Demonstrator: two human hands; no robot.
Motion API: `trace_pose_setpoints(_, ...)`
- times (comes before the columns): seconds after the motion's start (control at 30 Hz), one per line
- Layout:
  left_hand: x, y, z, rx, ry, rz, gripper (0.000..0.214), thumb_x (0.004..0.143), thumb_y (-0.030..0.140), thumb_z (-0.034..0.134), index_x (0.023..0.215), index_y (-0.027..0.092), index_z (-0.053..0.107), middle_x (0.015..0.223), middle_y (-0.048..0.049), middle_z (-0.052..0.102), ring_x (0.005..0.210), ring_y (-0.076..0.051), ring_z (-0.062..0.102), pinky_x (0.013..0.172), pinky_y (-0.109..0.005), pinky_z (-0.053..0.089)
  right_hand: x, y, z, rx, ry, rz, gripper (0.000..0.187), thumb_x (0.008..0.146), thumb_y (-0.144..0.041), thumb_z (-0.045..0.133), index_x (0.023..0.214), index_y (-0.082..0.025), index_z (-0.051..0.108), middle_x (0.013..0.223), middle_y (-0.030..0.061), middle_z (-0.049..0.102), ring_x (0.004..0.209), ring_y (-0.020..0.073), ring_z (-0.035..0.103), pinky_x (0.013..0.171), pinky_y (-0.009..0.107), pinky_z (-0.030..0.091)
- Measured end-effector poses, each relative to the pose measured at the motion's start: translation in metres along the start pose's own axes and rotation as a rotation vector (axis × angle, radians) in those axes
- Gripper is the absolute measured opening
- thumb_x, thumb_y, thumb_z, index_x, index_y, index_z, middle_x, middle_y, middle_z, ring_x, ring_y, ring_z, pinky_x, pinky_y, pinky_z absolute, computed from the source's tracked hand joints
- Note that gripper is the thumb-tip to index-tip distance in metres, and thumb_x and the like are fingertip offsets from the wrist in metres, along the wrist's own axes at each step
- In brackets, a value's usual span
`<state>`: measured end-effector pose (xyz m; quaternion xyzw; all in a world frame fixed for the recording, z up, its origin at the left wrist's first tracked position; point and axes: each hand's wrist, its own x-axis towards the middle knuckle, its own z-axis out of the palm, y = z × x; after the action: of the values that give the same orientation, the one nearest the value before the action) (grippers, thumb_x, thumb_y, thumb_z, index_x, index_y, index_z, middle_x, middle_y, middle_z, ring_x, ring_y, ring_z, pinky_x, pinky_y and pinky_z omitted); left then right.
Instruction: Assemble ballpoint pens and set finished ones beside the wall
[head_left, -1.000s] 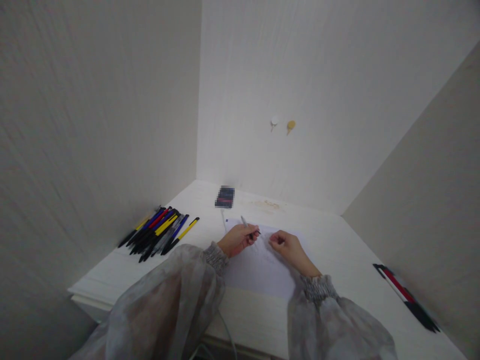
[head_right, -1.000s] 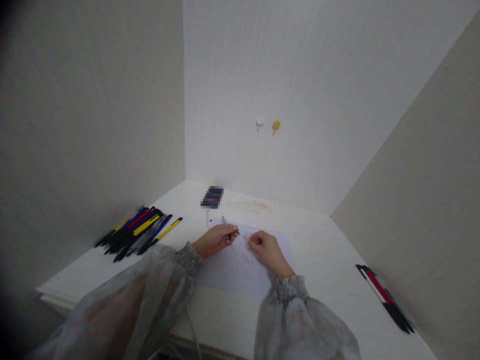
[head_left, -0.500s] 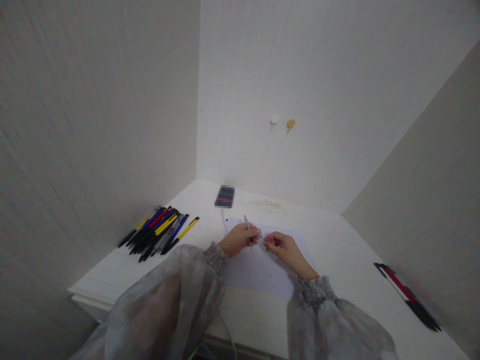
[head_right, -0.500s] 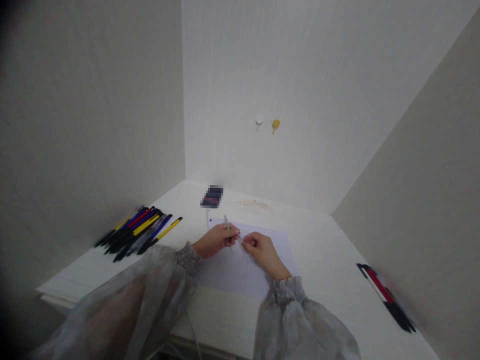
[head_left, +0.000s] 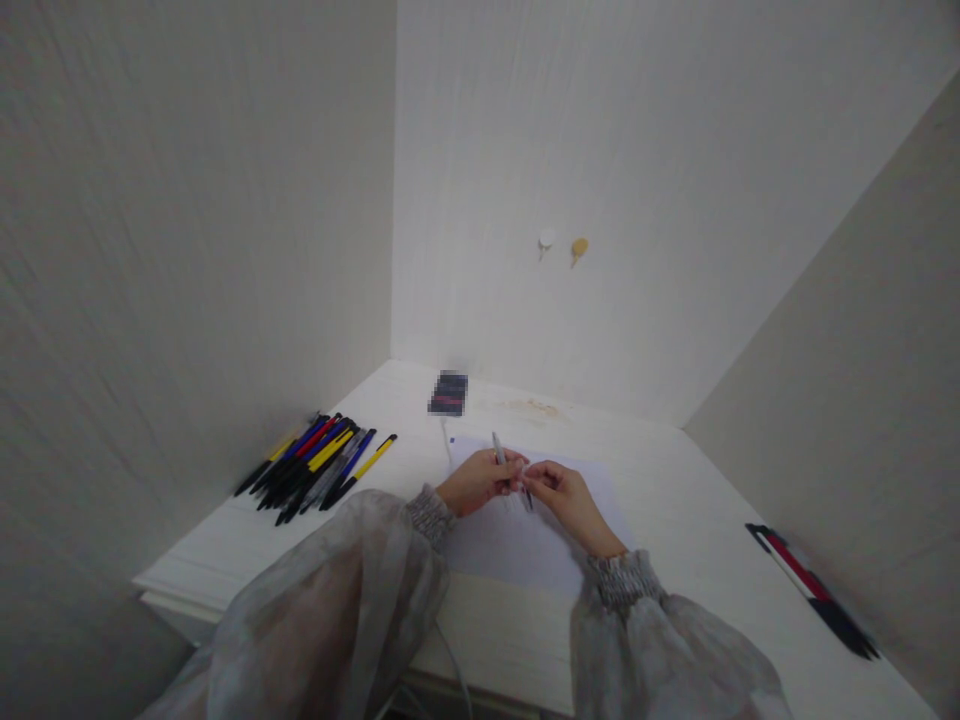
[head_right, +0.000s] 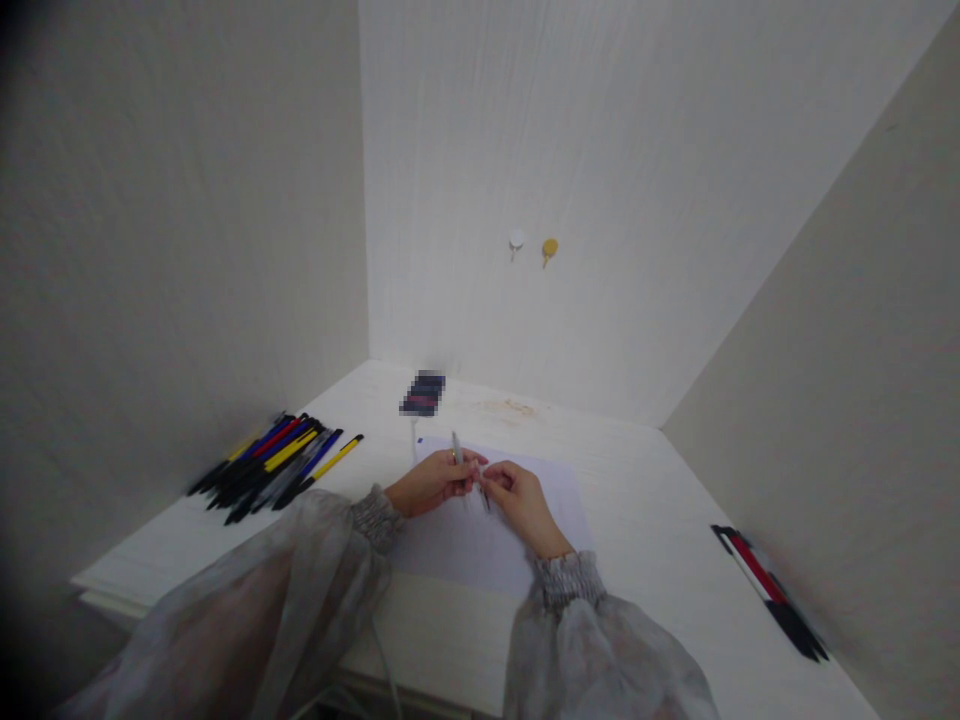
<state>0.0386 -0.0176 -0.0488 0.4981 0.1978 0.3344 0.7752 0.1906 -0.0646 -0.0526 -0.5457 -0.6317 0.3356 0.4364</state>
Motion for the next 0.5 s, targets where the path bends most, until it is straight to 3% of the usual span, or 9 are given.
trace_pose_setpoints(0.2, 0.005, 0.004, -0.008, -0.237, 0.169, 0.081, 0.028, 0.072, 0.034, 0.057, 0.083, 0.007, 0.056, 0.063, -0.0019, 0.054, 0.055, -0.005, 0.049, 0.051, -0.016, 0.036, -0.003, -0.015, -0.001, 0.172, 0.054, 0.006, 0.023, 0.065, -0.037, 0.059, 0.071, -0.016, 0.052, 0.064, 0.0021, 0.061, 0.06, 0.0141, 0.058, 0.057, 0.026, 0.043)
trace_pose_setpoints(0.37, 0.011, 0.01, -0.017, -0.489, 0.343, 0.168, 0.031, 0.08, 0.036, 0.044, 0.078, 0.007, 0.053, 0.064, -0.0056, 0.056, 0.06, -0.008, 0.054, 0.053, -0.017, 0.042, -0.005, -0.019, 0.003, 0.263, -0.015, 0.049, 0.025, 0.064, -0.037, 0.061, 0.071, -0.016, 0.049, 0.064, 0.0015, 0.061, 0.057, 0.0136, 0.059, 0.056, 0.026, 0.044)
trace_pose_setpoints(0.5, 0.011, 0.014, -0.018, -0.544, 0.364, 0.188, 0.027, 0.082, 0.031, 0.041, 0.076, 0.007, 0.053, 0.064, -0.0064, 0.056, 0.06, -0.009, 0.055, 0.052, -0.017, 0.043, -0.004, -0.015, 0.006, 0.239, -0.054, 0.05, 0.024, 0.062, -0.035, 0.062, 0.071, -0.016, 0.05, 0.062, 0.0001, 0.06, 0.054, 0.0119, 0.057, 0.055, 0.025, 0.044)
